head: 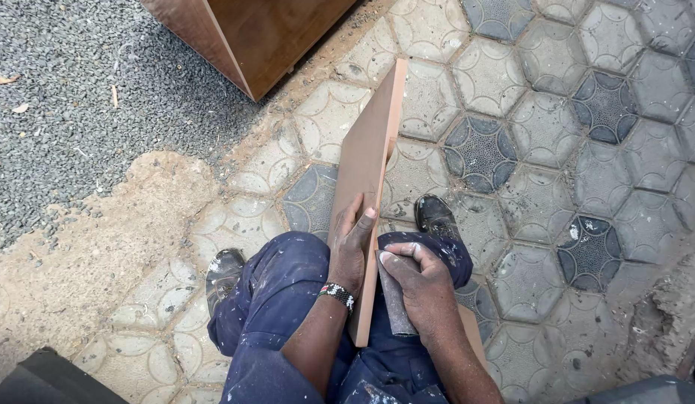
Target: The person sits on the ground and sands a rectangular wooden board using a sanding block. They hold the board with their left hand and rub the sanding block along the edges and surfaces with their right hand.
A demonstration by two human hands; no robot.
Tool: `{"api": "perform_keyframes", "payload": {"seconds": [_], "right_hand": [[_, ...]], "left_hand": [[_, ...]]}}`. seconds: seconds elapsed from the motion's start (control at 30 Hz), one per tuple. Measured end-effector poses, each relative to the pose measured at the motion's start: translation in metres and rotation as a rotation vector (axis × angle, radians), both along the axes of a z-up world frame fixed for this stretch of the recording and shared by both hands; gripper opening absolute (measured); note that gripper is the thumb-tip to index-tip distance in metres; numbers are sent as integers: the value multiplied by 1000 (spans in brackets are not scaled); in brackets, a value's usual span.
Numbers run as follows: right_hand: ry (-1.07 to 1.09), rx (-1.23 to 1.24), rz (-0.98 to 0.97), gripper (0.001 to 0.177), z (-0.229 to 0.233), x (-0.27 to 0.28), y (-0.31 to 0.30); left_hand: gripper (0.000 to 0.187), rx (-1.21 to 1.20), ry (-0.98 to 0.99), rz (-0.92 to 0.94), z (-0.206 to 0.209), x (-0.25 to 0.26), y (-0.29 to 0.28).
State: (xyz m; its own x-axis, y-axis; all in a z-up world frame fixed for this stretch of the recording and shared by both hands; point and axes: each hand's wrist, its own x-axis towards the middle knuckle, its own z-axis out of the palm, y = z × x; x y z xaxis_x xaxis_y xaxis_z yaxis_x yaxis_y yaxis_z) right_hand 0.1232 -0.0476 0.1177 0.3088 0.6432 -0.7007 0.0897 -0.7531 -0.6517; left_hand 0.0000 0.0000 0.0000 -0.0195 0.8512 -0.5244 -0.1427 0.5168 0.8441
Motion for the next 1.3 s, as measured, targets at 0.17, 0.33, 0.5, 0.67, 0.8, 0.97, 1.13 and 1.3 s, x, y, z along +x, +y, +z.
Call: {"api": "perform_keyframes", "payload": {"seconds": [0.17,0.33,0.5,0.67,0.8,0.97,1.13,1.3], "right_hand": [[-145,-9,83,37,-32,6,21],[-209,-50,141,43,-4,-3,13],[-264,-107,186,42,-13,-6,31],[-303,-125,216,42,-10,-9,34],[-250,-114,210,47,11,-9,16],[-288,-61,196,44,-18,-6,27],[-250,-18,173,42,-6,-8,15],[-214,-59,154,42,-43,-4,19]], "left_hand": [[91,82,-65,131,-22,9,-7],[92,63,-82,108,-16,5,-5],[92,85,-68,83,-19,3,-6],[92,80,-56,75,-12,1,-3],[89,90,-36,56,-16,3,-6],[90,89,-41,60,-16,3,-7],[88,95,-36,68,-16,4,0],[90,74,-100,95,-12,0,-9]]}}
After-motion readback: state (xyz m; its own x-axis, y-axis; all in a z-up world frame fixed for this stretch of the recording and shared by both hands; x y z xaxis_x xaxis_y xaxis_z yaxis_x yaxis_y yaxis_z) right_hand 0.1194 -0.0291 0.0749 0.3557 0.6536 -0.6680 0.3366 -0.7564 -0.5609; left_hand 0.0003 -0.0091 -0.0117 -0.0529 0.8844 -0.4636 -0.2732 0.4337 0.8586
